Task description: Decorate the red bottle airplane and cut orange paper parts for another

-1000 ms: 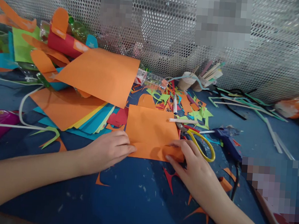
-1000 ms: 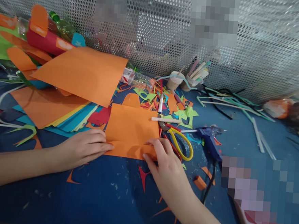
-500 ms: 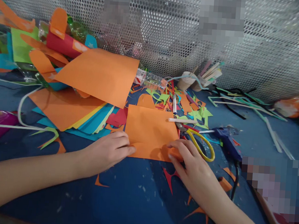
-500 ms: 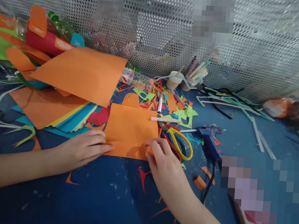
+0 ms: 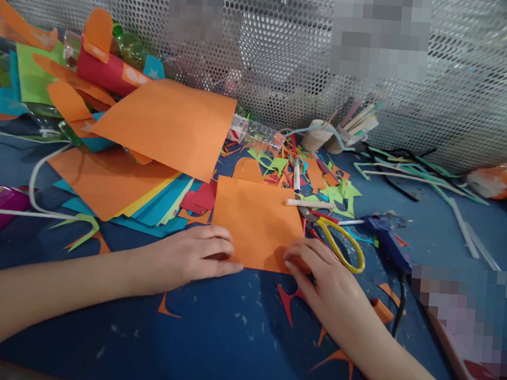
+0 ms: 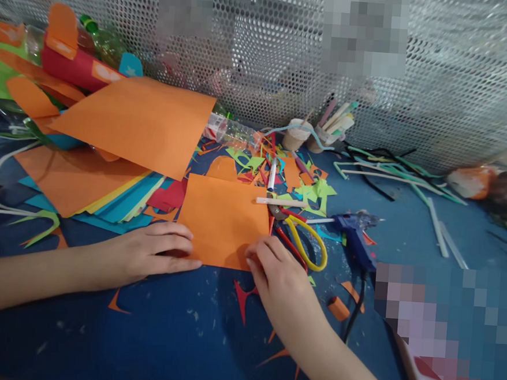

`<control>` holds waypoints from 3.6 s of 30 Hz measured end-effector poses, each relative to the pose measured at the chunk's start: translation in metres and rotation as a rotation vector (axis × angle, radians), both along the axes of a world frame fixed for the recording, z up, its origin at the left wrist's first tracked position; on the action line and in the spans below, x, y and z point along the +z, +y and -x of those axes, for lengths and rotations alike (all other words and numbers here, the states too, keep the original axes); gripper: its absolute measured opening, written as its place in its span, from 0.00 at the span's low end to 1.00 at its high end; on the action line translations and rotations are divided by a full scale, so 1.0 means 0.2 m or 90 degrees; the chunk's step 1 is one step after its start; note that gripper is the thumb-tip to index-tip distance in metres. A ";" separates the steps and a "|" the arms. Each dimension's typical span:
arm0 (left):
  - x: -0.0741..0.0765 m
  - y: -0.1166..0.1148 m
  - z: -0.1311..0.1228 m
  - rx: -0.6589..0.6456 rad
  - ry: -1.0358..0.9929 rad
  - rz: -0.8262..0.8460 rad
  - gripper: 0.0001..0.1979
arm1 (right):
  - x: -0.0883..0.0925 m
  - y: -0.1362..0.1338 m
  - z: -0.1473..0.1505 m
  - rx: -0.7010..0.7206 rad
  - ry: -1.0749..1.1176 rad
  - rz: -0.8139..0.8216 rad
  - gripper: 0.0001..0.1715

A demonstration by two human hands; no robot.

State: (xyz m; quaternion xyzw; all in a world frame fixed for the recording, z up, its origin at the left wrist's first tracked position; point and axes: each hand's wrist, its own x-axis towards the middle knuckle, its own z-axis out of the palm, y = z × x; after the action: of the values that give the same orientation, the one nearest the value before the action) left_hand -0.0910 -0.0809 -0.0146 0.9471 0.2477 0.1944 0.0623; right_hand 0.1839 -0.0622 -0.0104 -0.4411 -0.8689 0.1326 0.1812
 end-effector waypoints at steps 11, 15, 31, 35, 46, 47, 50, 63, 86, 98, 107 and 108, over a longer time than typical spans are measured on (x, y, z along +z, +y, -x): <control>-0.01 0.02 0.00 0.004 0.018 0.092 0.18 | 0.00 -0.01 0.00 0.020 -0.075 -0.096 0.10; -0.01 0.03 0.00 0.006 0.027 0.094 0.19 | 0.03 -0.04 0.01 0.040 -0.078 -0.207 0.11; -0.01 0.02 0.00 0.021 0.015 0.065 0.19 | 0.00 -0.06 0.04 0.166 -0.081 -0.260 0.16; 0.00 0.02 0.01 0.015 -0.017 0.078 0.16 | 0.04 -0.06 0.03 0.157 -0.069 -0.292 0.12; 0.07 0.03 0.02 -0.026 -0.157 0.121 0.17 | 0.11 -0.06 0.01 0.137 -0.150 -0.321 0.17; 0.07 0.04 0.02 -0.029 -0.163 0.133 0.17 | 0.11 -0.07 0.01 0.137 -0.158 -0.319 0.18; 0.08 0.05 0.03 -0.036 -0.181 0.154 0.15 | 0.12 -0.07 0.01 0.132 -0.175 -0.315 0.18; 0.08 0.04 0.04 -0.064 -0.152 0.089 0.12 | 0.14 -0.05 -0.01 0.151 -0.204 -0.313 0.17; 0.05 0.04 0.05 -0.008 -0.207 0.107 0.09 | 0.14 0.00 -0.09 0.116 -0.211 -0.306 0.22; -0.01 0.05 0.04 0.185 -0.022 0.077 0.31 | 0.02 0.03 -0.03 0.106 -0.091 -0.118 0.16; 0.01 -0.01 0.01 0.134 -0.055 0.060 0.17 | 0.04 0.00 0.01 0.135 -0.082 -0.189 0.20; 0.01 -0.02 0.00 0.111 -0.047 0.047 0.17 | 0.03 0.00 0.02 0.160 -0.087 -0.198 0.20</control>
State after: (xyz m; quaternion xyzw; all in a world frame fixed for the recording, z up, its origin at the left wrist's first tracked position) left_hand -0.0908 -0.0843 -0.0126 0.9114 0.3334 0.2243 0.0888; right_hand 0.1806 -0.0631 -0.0035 -0.3037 -0.9375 -0.0120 0.1696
